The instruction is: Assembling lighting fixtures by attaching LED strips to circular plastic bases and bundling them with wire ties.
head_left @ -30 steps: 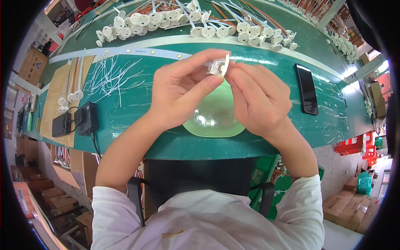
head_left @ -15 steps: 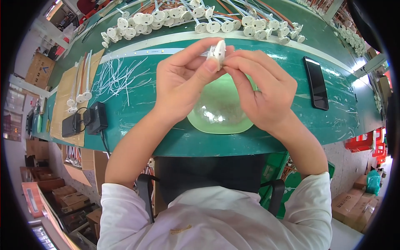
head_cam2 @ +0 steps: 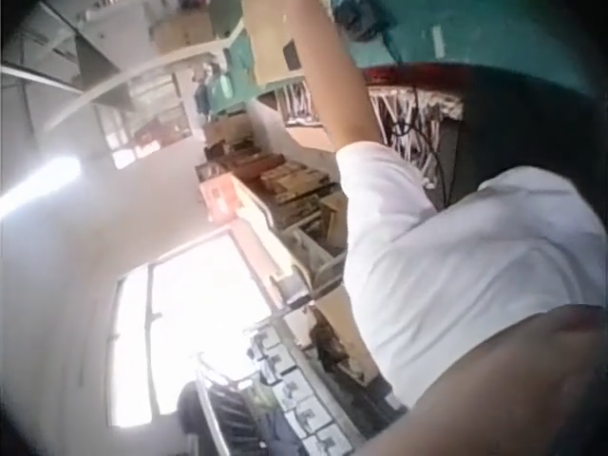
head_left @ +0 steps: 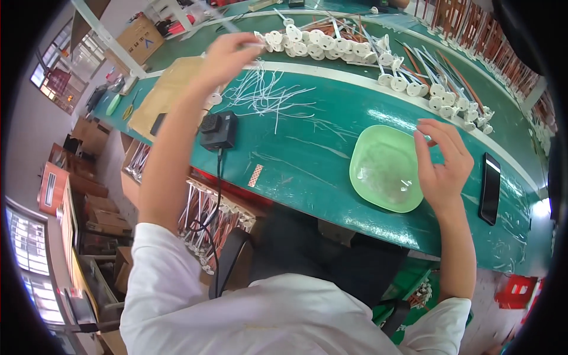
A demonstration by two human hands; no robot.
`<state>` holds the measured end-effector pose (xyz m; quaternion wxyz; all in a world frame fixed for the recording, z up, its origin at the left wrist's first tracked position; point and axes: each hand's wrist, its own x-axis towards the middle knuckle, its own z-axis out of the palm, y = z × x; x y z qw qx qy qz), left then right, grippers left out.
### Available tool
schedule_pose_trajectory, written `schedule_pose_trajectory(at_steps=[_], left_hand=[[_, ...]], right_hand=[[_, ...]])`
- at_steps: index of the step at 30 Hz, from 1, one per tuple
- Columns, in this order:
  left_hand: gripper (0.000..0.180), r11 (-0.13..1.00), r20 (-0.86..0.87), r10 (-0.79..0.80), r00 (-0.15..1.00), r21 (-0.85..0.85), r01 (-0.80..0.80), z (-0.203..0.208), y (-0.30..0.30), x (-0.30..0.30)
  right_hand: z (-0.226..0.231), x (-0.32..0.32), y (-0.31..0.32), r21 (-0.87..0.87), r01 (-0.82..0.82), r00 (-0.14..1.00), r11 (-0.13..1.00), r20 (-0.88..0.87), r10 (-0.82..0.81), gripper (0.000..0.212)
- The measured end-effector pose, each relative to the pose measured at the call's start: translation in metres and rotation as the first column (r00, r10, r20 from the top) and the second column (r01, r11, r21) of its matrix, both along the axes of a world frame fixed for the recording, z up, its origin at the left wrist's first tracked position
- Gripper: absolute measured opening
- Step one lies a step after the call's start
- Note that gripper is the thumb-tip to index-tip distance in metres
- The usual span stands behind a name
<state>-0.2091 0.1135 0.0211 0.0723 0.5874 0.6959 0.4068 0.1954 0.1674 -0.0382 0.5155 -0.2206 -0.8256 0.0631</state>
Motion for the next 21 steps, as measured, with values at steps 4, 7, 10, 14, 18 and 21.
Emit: schedule_pose_trajectory(at_steps=[4,7,10,14,18,21], left_hand=[[0.043,0.907,-0.607,0.166,0.777,-0.215,-0.362,-0.01,-0.047,-0.126],[0.052,0.811,-0.772,0.008,0.636,-0.367,-0.455,-0.014,-0.073,-0.14],[0.051,0.703,-0.823,0.048,0.566,-0.375,-0.604,0.017,-0.068,-0.035],[0.044,0.958,-0.724,0.254,0.641,0.098,-0.27,0.005,-0.045,0.006],[0.031,0.945,-0.248,-0.132,0.96,0.261,0.197,-0.032,0.025,0.128],[0.027,0.904,-0.031,-0.333,0.942,0.272,0.328,-0.076,0.061,0.179]], right_hand=[[-0.004,-0.007,0.008,0.031,-0.013,1.0,0.999,0.016,0.013,0.011],[-0.01,-0.01,0.02,0.021,-0.025,0.998,0.999,0.059,0.024,0.008],[-0.015,-0.003,0.035,-0.013,0.061,0.991,0.998,0.116,-0.059,0.009],[-0.007,0.017,0.088,0.137,0.224,0.922,0.965,0.29,-0.255,0.013],[0.01,0.033,0.145,0.073,0.395,0.846,0.916,0.36,-0.393,0.028],[0.0,0.011,0.171,0.258,0.374,0.675,0.891,0.582,-0.452,0.035]])
